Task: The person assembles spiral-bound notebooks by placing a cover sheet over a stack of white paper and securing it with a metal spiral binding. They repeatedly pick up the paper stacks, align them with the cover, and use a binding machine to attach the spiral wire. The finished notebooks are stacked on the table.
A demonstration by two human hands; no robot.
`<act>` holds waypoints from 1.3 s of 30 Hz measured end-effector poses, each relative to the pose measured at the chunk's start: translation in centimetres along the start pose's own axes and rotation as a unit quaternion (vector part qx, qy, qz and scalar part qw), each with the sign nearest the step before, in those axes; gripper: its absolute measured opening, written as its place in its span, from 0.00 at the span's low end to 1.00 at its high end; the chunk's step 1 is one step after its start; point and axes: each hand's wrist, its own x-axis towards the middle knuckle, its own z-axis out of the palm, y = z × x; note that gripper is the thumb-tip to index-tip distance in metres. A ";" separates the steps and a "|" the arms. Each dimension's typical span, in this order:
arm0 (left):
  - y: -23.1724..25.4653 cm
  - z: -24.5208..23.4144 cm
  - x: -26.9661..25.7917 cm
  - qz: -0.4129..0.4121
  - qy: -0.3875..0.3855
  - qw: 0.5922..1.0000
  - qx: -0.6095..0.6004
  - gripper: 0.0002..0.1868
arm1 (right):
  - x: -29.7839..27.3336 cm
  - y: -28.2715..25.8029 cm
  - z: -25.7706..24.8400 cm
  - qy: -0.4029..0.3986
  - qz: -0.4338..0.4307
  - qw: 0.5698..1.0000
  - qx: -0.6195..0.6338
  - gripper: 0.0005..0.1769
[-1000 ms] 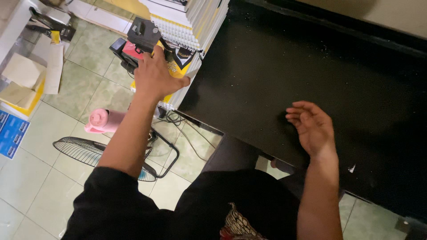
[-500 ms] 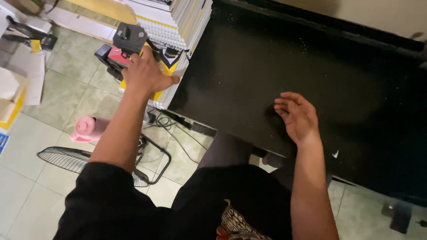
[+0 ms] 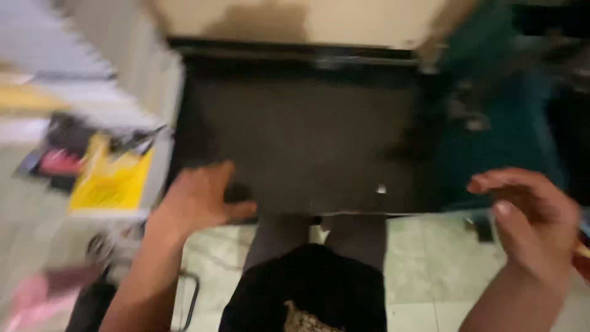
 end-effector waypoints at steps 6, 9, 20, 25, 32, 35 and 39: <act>9.8 0.0 6.6 0.052 -0.176 0.978 -0.101 0.33 | -1.8 -5.3 -3.6 0.046 0.049 0.988 -0.141 0.17; 15.4 1.2 9.8 0.205 -0.080 0.957 -0.189 0.33 | 0.3 -5.7 -0.9 -0.013 -0.028 0.977 -0.210 0.18; 47.4 -9.8 13.9 0.608 0.038 0.749 -0.259 0.13 | 8.4 -7.6 -21.3 0.192 -0.003 0.872 -0.451 0.11; 57.4 -8.9 15.1 0.611 0.052 0.781 -0.117 0.15 | 8.4 -1.2 -25.8 0.180 0.174 0.786 -0.565 0.27; 62.5 -9.8 14.0 0.611 0.061 0.789 0.016 0.18 | 7.6 2.6 -27.6 0.116 0.244 0.733 -0.624 0.22; 62.4 -10.6 13.3 0.601 0.036 0.798 -0.009 0.17 | 7.8 3.0 -28.3 0.135 0.220 0.728 -0.635 0.18; 63.1 -9.1 16.1 0.592 0.020 0.805 -0.038 0.15 | 8.1 3.0 -27.7 0.092 0.189 0.696 -0.687 0.12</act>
